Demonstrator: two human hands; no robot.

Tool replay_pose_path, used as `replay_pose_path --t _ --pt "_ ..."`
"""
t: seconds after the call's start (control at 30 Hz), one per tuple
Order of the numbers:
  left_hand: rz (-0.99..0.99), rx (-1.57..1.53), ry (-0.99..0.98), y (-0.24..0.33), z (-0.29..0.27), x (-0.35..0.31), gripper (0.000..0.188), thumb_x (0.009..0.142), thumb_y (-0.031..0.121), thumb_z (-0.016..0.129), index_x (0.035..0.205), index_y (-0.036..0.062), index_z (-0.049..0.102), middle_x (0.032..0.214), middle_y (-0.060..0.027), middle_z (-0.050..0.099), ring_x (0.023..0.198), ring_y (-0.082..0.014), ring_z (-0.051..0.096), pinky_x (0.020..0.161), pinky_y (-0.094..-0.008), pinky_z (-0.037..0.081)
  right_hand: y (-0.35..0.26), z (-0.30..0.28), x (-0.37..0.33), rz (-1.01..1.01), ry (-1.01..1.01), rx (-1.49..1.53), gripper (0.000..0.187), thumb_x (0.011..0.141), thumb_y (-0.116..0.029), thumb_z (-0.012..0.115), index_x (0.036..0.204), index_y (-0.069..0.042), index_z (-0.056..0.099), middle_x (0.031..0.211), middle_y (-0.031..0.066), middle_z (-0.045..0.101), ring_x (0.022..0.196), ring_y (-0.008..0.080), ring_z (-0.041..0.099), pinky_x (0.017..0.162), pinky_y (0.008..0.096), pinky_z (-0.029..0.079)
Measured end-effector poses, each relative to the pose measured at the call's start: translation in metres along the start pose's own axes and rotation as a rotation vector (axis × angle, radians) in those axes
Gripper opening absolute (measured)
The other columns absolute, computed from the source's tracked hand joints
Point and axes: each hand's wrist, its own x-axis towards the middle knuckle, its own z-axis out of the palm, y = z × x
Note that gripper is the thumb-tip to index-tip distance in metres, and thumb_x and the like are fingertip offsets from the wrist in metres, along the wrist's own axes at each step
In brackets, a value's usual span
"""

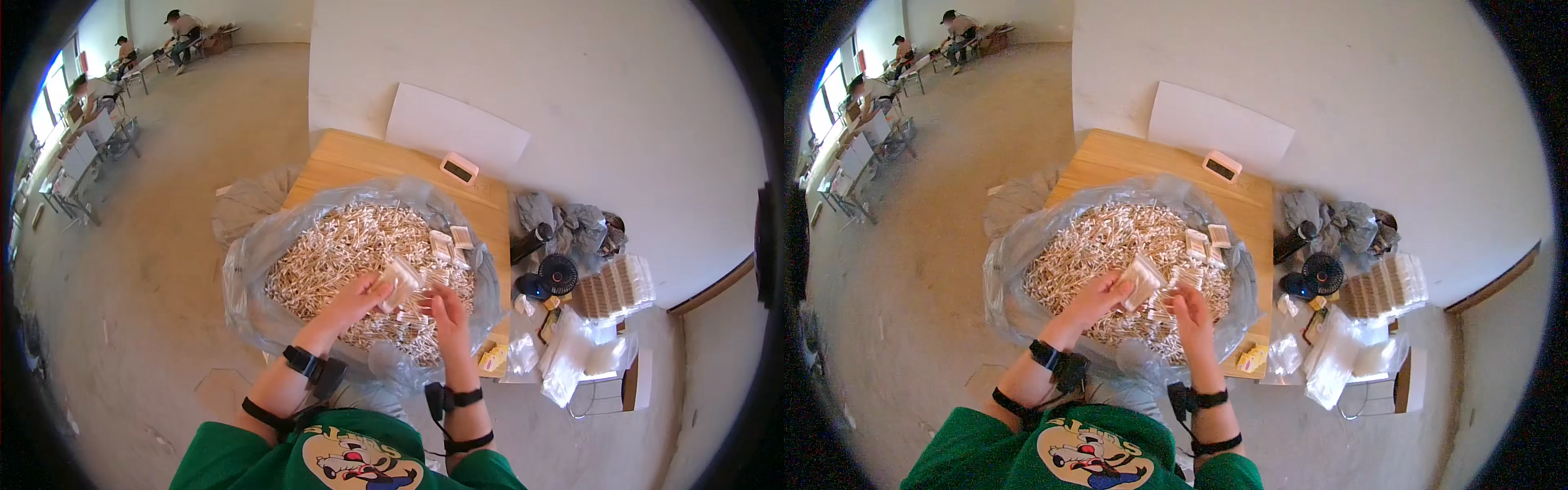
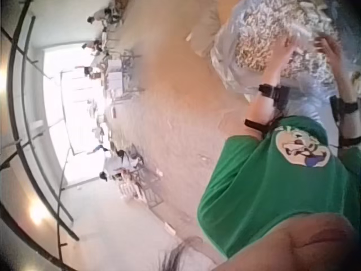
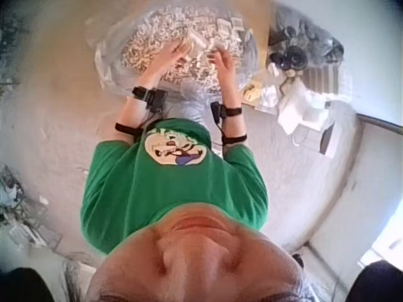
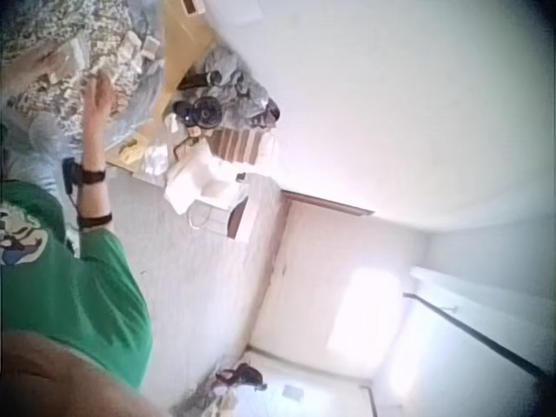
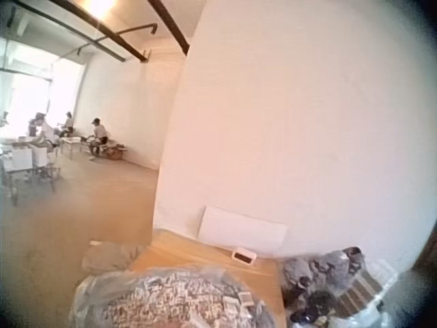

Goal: The person packages cotton swabs by hand, placing them into small plastic bags along with a small yellow card. They then gather the filled small bags and place them into a larger plastic bag.

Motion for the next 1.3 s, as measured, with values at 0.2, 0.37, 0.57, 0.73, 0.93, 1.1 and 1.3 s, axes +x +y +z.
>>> replay_pose_path --t 0.2,0.37,0.57,0.73,0.93,1.1,1.3 --pt "0.025 0.187 -0.006 -0.011 -0.01 -0.007 0.029 0.092 0.03 0.056 0.097 0.0017 0.058 0.074 -0.0028 0.059 0.066 -0.01 0.057 0.056 -0.0273 0.045 0.001 0.039 0.013 -0.089 0.056 -0.325 0.007 0.084 -0.007 0.064 0.081 -0.001 0.063 0.08 0.0024 0.062 0.068 0.0075 0.052 0.058 0.0227 0.041" --pt "0.385 0.878 0.409 -0.028 -0.009 -0.003 0.033 0.091 0.031 0.056 0.077 0.001 0.057 0.071 -0.0071 0.06 0.061 -0.0132 0.056 0.054 -0.0297 0.043 -0.002 0.054 0.005 -0.507 0.142 -0.652 0.004 0.077 -0.002 0.066 0.08 -0.002 0.065 0.074 0.0074 0.058 0.066 0.019 0.056 0.058 0.0282 0.044" --pt "-0.034 0.267 0.168 -0.024 -0.002 -0.01 0.03 0.09 0.028 0.056 0.077 0.001 0.059 0.068 -0.0057 0.06 0.058 -0.0119 0.055 0.051 -0.0276 0.041 -0.002 0.065 -0.013 -0.747 0.04 -0.802 0.012 0.073 0.0 0.067 0.085 -0.004 0.068 0.075 0.0086 0.057 0.067 0.0257 0.057 0.056 0.0349 0.046" --pt "-0.123 -0.25 0.183 -0.04 -0.001 -0.011 0.021 0.087 0.018 0.055 0.075 0.0009 0.06 0.066 -0.0018 0.058 0.058 -0.0104 0.053 0.051 -0.0241 0.038 -0.008 0.067 -0.021 -0.762 0.014 -0.826 0.015 0.074 0.001 0.066 0.089 -0.002 0.067 0.079 0.0106 0.058 0.07 0.0271 0.057 0.059 0.0357 0.046" --pt "0.169 0.319 0.218 -0.031 0.004 -0.012 0.017 0.082 0.015 0.058 0.074 0.0002 0.06 0.062 -0.0074 0.055 0.057 -0.0146 0.052 0.051 -0.0298 0.037 0.002 0.067 -0.024 -0.438 0.014 -0.626 0.034 0.077 0.004 0.062 0.11 -0.002 0.057 0.084 0.0128 0.06 0.071 0.026 0.058 0.062 0.0337 0.047" --pt "0.269 0.387 0.201 -0.025 0.008 -0.014 0.018 0.081 0.016 0.061 0.073 -0.0001 0.058 0.063 -0.012 0.054 0.058 -0.0226 0.053 0.053 -0.0334 0.038 -0.004 0.067 -0.02 -0.429 -0.018 -0.584 0.038 0.075 0.007 0.059 0.111 -0.003 0.053 0.082 0.014 0.059 0.071 0.0296 0.058 0.063 0.0373 0.048" --pt "0.394 0.549 0.229 -0.03 0.007 -0.016 0.017 0.08 0.015 0.064 0.073 0.0009 0.058 0.066 -0.0135 0.054 0.063 -0.0297 0.054 0.056 -0.0375 0.04 0.004 0.066 -0.02 -0.352 -0.034 -0.643 0.036 0.074 0.004 0.059 0.109 -0.003 0.052 0.08 0.0157 0.06 0.073 0.0337 0.059 0.064 0.041 0.047"
